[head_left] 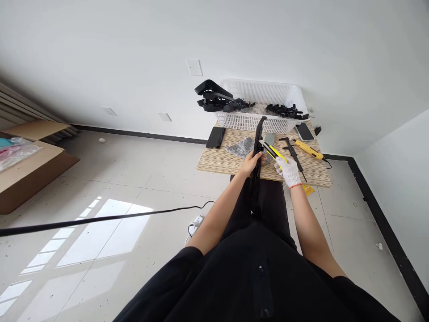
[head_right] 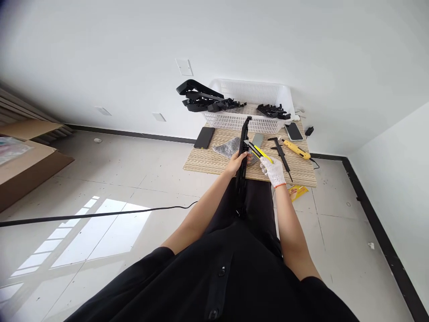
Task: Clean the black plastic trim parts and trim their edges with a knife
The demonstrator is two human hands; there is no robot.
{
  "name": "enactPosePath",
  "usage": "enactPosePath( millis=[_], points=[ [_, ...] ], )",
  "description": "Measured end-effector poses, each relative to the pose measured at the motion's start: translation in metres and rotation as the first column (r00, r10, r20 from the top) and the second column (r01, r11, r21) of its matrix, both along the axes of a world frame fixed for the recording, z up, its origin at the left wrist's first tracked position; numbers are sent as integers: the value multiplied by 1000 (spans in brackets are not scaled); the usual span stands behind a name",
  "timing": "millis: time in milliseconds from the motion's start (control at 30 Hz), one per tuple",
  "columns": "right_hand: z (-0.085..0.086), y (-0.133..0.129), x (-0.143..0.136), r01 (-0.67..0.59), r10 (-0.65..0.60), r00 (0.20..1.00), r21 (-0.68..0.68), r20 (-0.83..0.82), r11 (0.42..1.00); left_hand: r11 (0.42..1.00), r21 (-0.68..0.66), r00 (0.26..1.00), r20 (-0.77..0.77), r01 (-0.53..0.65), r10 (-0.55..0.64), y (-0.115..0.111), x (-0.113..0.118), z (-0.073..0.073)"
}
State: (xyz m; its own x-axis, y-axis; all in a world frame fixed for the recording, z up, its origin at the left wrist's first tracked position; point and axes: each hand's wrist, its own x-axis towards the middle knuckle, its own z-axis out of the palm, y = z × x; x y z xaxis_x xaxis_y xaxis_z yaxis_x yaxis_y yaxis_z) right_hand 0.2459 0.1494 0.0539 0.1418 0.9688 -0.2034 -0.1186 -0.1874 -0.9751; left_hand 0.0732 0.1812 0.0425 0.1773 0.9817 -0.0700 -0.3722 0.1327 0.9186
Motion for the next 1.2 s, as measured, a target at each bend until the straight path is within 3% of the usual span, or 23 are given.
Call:
enactPosePath(
  millis=[300,667,867,1200],
  points=[
    [-4,-2,-2,-17,19,999,-54,32,998,986,-97,990,12,-136,138,1,-4,-7],
    [0,-5,7,-136,128,990,-135,-64,981,989,-72,992,-27,-127,125,-3,-4,-3],
    [2,-5,7,-82,74,996,-149,-59,985,998,-53,999,-33,-39,38,-5,-3,-2],
    [-6,-4,5,92,-93,996,-140,-7,986,998,-10,997,-31,-65,64,-7,-3,-1]
  ],
)
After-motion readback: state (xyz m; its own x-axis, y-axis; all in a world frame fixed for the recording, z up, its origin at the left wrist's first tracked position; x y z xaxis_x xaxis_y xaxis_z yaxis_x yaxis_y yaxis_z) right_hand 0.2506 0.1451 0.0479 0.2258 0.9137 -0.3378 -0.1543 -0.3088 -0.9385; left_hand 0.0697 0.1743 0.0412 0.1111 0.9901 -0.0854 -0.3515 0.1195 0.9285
